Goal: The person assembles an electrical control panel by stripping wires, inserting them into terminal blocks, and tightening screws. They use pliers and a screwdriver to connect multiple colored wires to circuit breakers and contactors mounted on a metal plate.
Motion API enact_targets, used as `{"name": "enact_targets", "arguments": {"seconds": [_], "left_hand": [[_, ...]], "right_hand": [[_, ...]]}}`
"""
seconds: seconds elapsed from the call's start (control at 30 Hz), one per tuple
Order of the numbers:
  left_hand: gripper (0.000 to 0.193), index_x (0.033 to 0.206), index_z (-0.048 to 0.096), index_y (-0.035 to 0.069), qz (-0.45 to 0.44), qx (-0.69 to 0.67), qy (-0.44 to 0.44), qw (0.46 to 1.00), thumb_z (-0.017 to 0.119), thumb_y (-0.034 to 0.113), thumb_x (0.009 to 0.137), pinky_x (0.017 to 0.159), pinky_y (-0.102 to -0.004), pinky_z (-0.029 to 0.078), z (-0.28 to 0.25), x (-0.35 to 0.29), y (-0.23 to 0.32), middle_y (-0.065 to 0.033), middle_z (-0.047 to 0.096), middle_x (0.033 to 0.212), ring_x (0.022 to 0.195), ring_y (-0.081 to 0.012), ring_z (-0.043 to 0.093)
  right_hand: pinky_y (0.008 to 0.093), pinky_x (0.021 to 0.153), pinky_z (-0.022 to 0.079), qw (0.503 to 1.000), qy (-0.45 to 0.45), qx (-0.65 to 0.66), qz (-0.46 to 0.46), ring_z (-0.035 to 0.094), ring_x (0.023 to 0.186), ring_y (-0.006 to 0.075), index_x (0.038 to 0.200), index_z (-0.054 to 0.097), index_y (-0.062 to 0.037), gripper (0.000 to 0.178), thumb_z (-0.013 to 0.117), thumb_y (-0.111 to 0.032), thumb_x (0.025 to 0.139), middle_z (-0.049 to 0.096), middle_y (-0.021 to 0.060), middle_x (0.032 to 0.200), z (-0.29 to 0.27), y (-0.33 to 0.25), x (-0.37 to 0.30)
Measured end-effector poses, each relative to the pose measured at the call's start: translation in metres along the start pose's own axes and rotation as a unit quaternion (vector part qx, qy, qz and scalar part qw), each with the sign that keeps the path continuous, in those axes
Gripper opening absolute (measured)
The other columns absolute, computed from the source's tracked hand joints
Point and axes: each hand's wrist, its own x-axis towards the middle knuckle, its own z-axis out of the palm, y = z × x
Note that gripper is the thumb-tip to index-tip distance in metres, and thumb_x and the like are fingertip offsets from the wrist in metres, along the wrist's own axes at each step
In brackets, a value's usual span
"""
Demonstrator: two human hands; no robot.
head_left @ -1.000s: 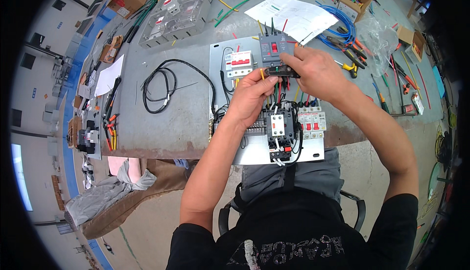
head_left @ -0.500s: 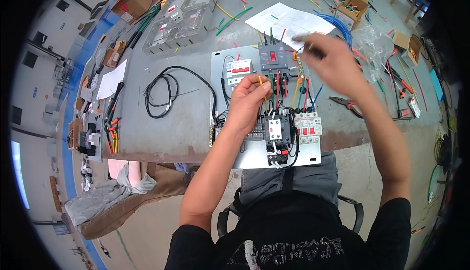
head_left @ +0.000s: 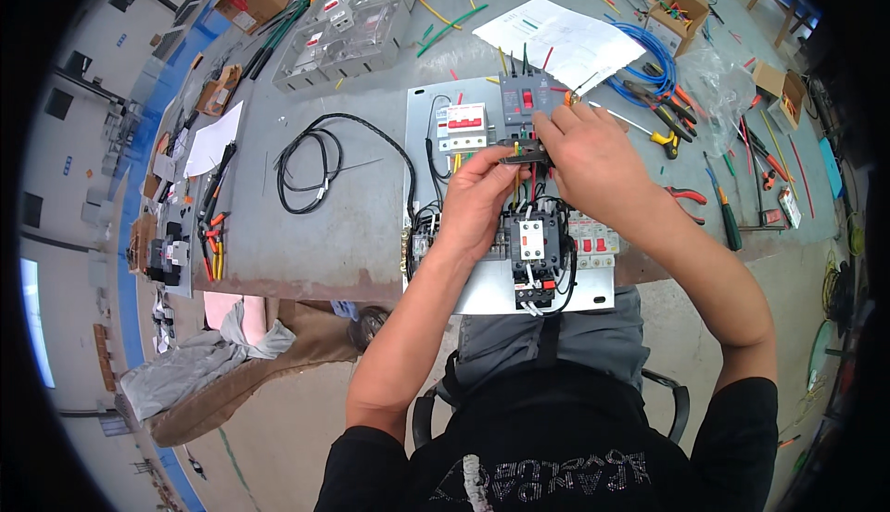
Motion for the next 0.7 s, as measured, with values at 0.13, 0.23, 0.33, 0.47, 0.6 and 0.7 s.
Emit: {"name": "enact_targets", "arguments": {"seconds": [0.13,0.23,0.33,0.47,0.6,0.7], "left_hand": [[0.021,0.125,0.07,0.002,0.001,-0.009,-0.001,1.0,0.069,0.009,0.105,0.101,-0.0358,0.054,0.0003,0.0011,-0.0014,-0.0074,0.075,0.118,0.106,-0.0174,0.069],[0.021,0.124,0.07,0.003,-0.002,-0.003,-0.001,1.0,0.069,0.01,0.105,0.1,-0.0356,0.055,0.0013,0.001,0.0,-0.0071,0.075,0.117,0.105,-0.017,0.069],[0.02,0.123,0.071,0.003,-0.004,0.001,-0.001,1.0,0.07,0.011,0.105,0.1,-0.0358,0.055,0.0008,0.0007,0.0005,-0.0066,0.075,0.116,0.105,-0.0166,0.069],[0.019,0.122,0.071,0.004,-0.008,-0.004,0.005,1.0,0.07,0.011,0.105,0.101,-0.0366,0.054,0.0024,0.0002,0.0016,-0.0064,0.075,0.115,0.104,-0.0163,0.069],[0.019,0.122,0.071,0.004,-0.005,0.002,-0.006,1.0,0.069,0.01,0.105,0.101,-0.0373,0.053,0.0029,0.0014,0.002,-0.0061,0.075,0.116,0.104,-0.0163,0.069],[0.018,0.122,0.071,0.004,-0.004,0.002,-0.014,1.0,0.069,0.009,0.105,0.102,-0.0374,0.053,0.0002,0.0017,0.0011,-0.0058,0.074,0.116,0.105,-0.0163,0.069]], "right_hand": [[0.0468,0.091,0.053,0.999,-0.044,0.015,0.021,0.065,0.106,0.0356,0.129,0.065,0.0024,0.059,0.081,-0.005,0.073,0.066,0.0154,0.107,0.0028,0.0018,-0.001],[0.0464,0.09,0.054,0.999,-0.031,0.014,0.012,0.067,0.103,0.0354,0.122,0.065,0.0025,0.05,0.078,-0.004,0.075,0.067,0.0156,0.103,0.001,0.002,-0.0006],[0.0457,0.087,0.055,1.0,0.001,0.008,-0.002,0.069,0.095,0.0347,0.107,0.066,0.0012,0.029,0.072,-0.005,0.079,0.068,0.0157,0.097,-0.001,0.0015,-0.0001],[0.0466,0.085,0.055,1.0,0.002,0.012,0.0,0.07,0.094,0.0351,0.105,0.066,0.0009,0.026,0.071,-0.006,0.081,0.068,0.0159,0.095,-0.0003,0.0013,0.0002],[0.0468,0.085,0.055,1.0,-0.004,0.014,0.007,0.07,0.093,0.0356,0.103,0.066,0.0008,0.023,0.071,-0.007,0.081,0.068,0.0165,0.095,0.0003,-0.0011,0.0018],[0.0467,0.086,0.055,1.0,0.0,0.025,0.002,0.069,0.094,0.0363,0.103,0.067,0.0009,0.024,0.071,-0.007,0.081,0.068,0.0167,0.095,0.0019,-0.0017,0.004]]}}
